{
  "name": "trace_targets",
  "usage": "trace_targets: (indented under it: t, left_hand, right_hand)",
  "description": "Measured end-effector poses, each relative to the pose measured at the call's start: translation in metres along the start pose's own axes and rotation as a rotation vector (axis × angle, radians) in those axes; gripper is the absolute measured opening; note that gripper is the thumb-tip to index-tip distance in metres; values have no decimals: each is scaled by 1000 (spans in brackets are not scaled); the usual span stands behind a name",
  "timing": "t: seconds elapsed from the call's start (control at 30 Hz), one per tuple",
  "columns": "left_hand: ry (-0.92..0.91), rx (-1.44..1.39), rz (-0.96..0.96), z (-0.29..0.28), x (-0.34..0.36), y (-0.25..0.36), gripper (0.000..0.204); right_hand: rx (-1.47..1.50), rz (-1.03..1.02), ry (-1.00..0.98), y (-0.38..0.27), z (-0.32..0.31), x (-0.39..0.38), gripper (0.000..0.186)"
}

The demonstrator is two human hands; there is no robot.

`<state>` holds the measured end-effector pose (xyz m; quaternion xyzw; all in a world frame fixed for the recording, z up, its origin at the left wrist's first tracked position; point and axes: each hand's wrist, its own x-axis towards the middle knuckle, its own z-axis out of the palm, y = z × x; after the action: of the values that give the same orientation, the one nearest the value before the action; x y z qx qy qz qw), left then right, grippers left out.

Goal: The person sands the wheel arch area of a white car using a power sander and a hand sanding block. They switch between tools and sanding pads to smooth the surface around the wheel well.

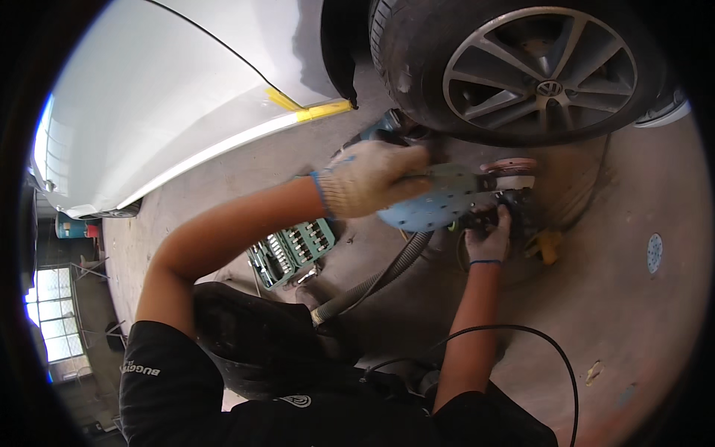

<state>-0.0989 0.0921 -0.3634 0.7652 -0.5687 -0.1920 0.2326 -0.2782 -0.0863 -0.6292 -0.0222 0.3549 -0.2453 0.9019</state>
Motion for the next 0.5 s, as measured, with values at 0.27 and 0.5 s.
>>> trace_targets:
  t: [0.27,0.5]
  left_hand:
    - [216,-469,-514,-2,-68,-94,29]
    - [204,-750,-609,17,-87,-93,30]
  right_hand:
    - [-1360,300,328,-19,39,-34,41]
    - [-1444,-290,-334,31,138,-79,40]
